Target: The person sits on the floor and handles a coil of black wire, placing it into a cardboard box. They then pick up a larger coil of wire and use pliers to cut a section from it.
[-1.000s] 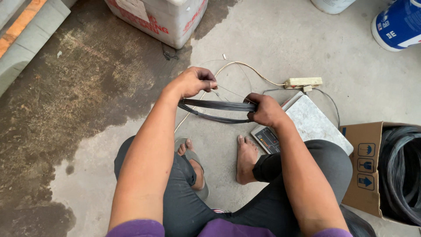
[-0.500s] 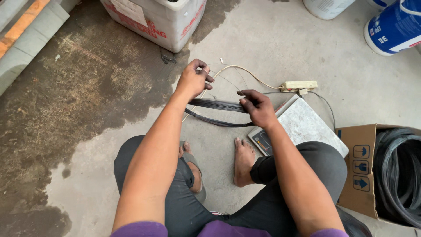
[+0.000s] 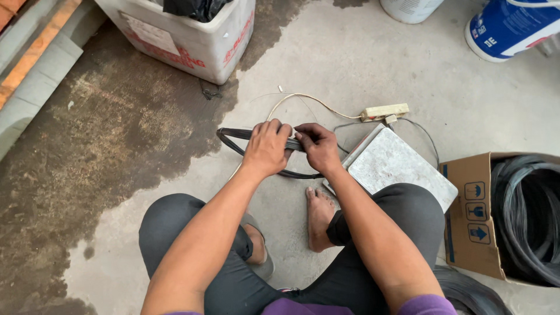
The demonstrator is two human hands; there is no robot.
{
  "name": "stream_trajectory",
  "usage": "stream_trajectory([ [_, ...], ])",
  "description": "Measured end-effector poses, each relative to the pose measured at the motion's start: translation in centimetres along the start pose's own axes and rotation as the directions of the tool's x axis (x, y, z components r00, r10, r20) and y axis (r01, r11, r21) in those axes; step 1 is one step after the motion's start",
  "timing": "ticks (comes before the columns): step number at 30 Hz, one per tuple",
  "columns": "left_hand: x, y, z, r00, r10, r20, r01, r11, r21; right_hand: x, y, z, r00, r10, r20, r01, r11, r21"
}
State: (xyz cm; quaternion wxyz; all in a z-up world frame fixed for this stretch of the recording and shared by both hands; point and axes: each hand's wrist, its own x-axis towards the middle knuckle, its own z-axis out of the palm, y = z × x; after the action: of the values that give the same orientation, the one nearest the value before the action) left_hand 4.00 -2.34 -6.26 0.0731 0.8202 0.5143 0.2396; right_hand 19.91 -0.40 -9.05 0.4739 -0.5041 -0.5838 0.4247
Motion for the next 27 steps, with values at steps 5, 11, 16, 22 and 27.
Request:
stream_trajectory([
  [5,0.4,0.1,1.2,0.997,-0.008,-0.072,0.014,0.997,0.073,0.4,-0.1,-0.4,0.993,0.111,-0.028,-0.11,0.992,0.061],
  [11,0.0,0.4,2.0,0.983,0.051,-0.178,-0.017,0.982,0.188,1.0,-0.4,-0.9,0.971,0.235,0.055,-0.238,0.969,0.07],
  [16,0.7,-0.3,2.5,0.978,0.15,-0.143,-0.118,0.97,0.21,2.1,-0.1,-1.8,0.97,0.235,0.07,-0.236,0.972,0.009],
  [22,0.9,1.4,0.8,0.974,0.224,0.042,-0.228,0.963,0.146,2.9,-1.3,-4.0,0.948,0.265,0.175,-0.26,0.964,-0.051],
  [27,1.0,1.6,-0.5,0.981,0.195,0.017,-0.196,0.974,0.111,2.9,-0.9,-4.1,0.929,0.293,0.225,-0.242,0.943,-0.229],
])
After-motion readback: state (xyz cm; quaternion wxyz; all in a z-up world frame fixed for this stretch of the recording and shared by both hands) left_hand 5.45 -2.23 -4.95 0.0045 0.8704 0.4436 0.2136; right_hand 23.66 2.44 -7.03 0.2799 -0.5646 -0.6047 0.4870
